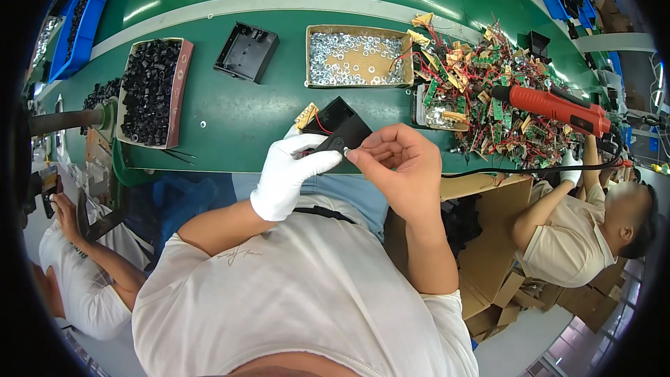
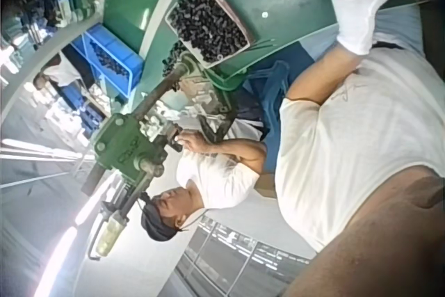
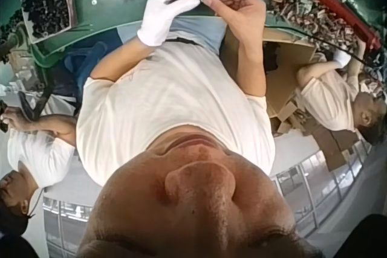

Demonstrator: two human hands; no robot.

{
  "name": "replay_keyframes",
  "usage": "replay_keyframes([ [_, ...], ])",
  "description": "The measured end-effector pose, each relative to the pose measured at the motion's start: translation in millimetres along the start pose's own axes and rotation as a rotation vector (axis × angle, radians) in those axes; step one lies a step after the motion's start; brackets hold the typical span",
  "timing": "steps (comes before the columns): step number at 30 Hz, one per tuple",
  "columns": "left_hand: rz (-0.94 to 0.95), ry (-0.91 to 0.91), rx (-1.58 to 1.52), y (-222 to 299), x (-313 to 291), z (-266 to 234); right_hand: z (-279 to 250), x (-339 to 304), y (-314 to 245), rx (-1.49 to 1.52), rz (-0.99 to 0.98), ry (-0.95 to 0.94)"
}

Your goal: Assembling electronic circuit boards into plastic housings and securing them with an electric screwdriver on an assembly line.

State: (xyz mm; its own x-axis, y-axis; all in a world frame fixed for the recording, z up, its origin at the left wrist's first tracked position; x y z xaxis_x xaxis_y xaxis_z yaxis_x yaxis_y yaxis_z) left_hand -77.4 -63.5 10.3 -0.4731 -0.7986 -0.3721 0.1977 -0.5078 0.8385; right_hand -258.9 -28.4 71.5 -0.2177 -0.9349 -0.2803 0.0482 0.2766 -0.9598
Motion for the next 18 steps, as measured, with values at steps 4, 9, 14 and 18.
replay_keyframes([
  [4, -0.028, -0.017, -0.055, 1, 3, -1, -1, 5, -1, 0.019, 0.008, -0.002],
  [9, -0.092, -0.02, -0.221, 2, 6, -6, -5, 22, -5, 0.043, -0.018, -0.02],
  [14, -0.123, -0.023, -0.374, 5, 8, -8, -11, 94, -11, -0.56, -0.291, 0.179],
  [18, -0.118, -0.031, -0.408, 3, 1, -7, 8, 129, 5, -1.026, -0.284, 0.059],
])
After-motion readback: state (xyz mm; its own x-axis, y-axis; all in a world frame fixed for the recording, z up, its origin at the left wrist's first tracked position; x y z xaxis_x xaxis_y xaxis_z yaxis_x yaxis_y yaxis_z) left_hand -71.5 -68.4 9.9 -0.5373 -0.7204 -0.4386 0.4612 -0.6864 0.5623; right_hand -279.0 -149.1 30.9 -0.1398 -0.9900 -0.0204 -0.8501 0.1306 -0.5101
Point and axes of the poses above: each hand's wrist, its own x-axis towards the middle knuckle, its own z-axis out of the palm, y = z × x, the point moved 5 cm from there along x, towards the middle knuckle, and after that the axes turned 4 degrees about -y, right-handed, at the moved point
